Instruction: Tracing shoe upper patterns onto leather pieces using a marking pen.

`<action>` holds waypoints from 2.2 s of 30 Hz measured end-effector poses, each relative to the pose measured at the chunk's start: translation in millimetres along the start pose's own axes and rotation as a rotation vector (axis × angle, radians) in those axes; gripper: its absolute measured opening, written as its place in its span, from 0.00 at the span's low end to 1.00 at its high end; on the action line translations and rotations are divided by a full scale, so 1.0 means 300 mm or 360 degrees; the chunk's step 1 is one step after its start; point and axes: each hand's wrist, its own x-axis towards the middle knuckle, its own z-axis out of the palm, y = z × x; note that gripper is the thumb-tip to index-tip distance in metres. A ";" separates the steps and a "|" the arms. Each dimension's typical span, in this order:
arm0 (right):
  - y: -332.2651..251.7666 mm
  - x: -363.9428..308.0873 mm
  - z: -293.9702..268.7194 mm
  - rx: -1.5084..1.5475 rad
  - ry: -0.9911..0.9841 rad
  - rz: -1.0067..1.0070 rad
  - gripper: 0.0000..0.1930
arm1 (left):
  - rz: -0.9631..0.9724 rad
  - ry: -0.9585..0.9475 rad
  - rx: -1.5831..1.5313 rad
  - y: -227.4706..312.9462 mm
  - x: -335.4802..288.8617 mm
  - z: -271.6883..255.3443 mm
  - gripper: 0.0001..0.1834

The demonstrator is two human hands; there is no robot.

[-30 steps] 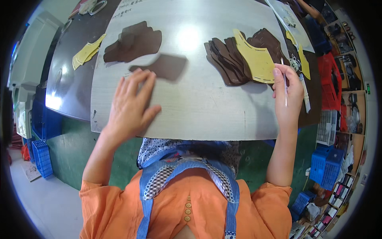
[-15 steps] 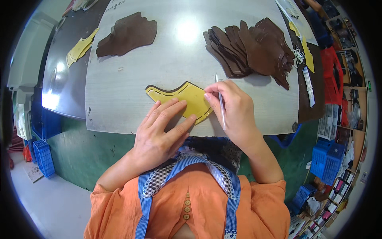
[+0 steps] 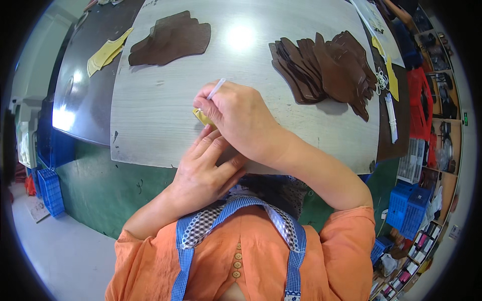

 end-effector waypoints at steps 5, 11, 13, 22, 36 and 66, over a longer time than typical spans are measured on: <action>-0.020 -0.057 -0.059 -0.0288 -0.0045 0.0130 0.12 | 0.0009 -0.0033 0.0001 0.007 0.001 -0.016 0.20; -0.009 -0.136 -0.199 -0.0518 0.0125 0.0340 0.09 | -0.0060 -0.0071 0.0023 0.021 0.004 -0.021 0.24; -0.031 -0.171 -0.224 -0.0366 0.0042 0.0387 0.11 | -0.0080 -0.0061 0.0012 0.018 0.002 -0.024 0.25; -0.104 -0.235 -0.252 -0.0303 -0.0171 0.0687 0.04 | -0.0056 -0.0073 0.0040 0.014 0.015 -0.029 0.25; 0.051 -0.236 -0.421 0.0159 0.0679 0.0889 0.09 | -0.0298 0.0037 0.0685 -0.221 0.132 -0.215 0.33; -0.040 -0.083 -0.131 0.0372 0.0277 0.0468 0.16 | -0.0032 0.0034 0.0088 0.012 -0.001 -0.017 0.24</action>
